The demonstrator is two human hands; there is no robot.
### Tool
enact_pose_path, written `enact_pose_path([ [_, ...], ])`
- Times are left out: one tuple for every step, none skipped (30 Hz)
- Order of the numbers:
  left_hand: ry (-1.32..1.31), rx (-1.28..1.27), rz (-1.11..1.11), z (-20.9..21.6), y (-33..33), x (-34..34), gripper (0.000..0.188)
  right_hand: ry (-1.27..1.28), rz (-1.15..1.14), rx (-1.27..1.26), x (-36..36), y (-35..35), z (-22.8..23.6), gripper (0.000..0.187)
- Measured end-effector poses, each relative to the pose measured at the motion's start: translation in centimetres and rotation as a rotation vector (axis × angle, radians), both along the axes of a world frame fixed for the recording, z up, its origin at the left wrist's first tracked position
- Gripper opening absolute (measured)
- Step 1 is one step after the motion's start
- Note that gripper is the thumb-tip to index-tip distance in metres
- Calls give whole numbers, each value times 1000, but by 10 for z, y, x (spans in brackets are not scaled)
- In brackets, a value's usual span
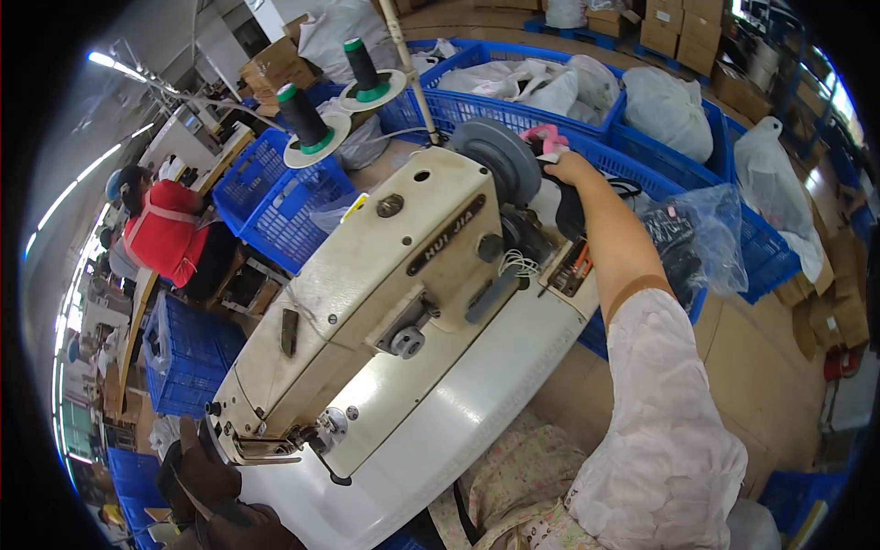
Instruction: Stitching the upper components of a leather shoe using an industrial sewing machine.
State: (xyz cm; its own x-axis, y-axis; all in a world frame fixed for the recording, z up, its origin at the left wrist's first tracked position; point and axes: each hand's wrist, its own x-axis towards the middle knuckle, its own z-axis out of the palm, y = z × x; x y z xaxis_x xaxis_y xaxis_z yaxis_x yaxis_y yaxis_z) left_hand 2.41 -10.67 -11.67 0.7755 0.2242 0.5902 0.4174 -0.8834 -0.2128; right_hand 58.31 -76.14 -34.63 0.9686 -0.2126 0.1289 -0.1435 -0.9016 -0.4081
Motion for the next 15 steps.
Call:
enact_pose_path([
  [29, 23, -5, 1, 2, -2, 28, 43, -10, -1, 1, -2, -1, 55],
  [32, 24, -1, 1, 3, -3, 28, -51, 23, 4, 2, -5, -1, 55],
  [26, 32, 10, 1, 3, -4, 28, -45, 29, 8, 4, -1, 4, 55],
  [25, 43, 19, 2, 3, -4, 27, 17, 54, 18, 5, 5, 10, 57],
  [36, 50, 20, 4, 1, -3, 27, 80, 76, 28, 3, 12, 15, 60],
  [32, 37, 61, 5, 0, -2, 27, -29, 46, 18, -1, 19, 20, 55],
  [28, 22, 96, 5, -1, 2, 26, -23, 39, 21, -4, 20, 27, 55],
  [33, 26, 89, 5, -3, 6, 26, -37, 21, -2, -6, 22, 36, 56],
  [36, 32, 57, 5, -5, 10, 26, -52, 0, -31, -7, 17, 42, 56],
  [38, 39, 26, 6, -6, 13, 26, -45, -2, 14, -8, 14, 47, 57],
  [40, 40, 19, 7, -5, 15, 26, -43, -10, 14, -11, 16, 49, 57],
  [47, 47, 6, 6, -5, 18, 26, -70, 12, 39, -12, 17, 48, 57],
  [52, 55, -5, 6, -5, 19, 26, -98, 34, 65, -12, 19, 48, 57],
  [50, 55, -8, 6, -4, 20, 26, -66, 16, 53, -15, 18, 48, 59],
  [58, 68, -41, 5, -1, 20, 27, -67, 11, 54, -16, 16, 46, 59],
])
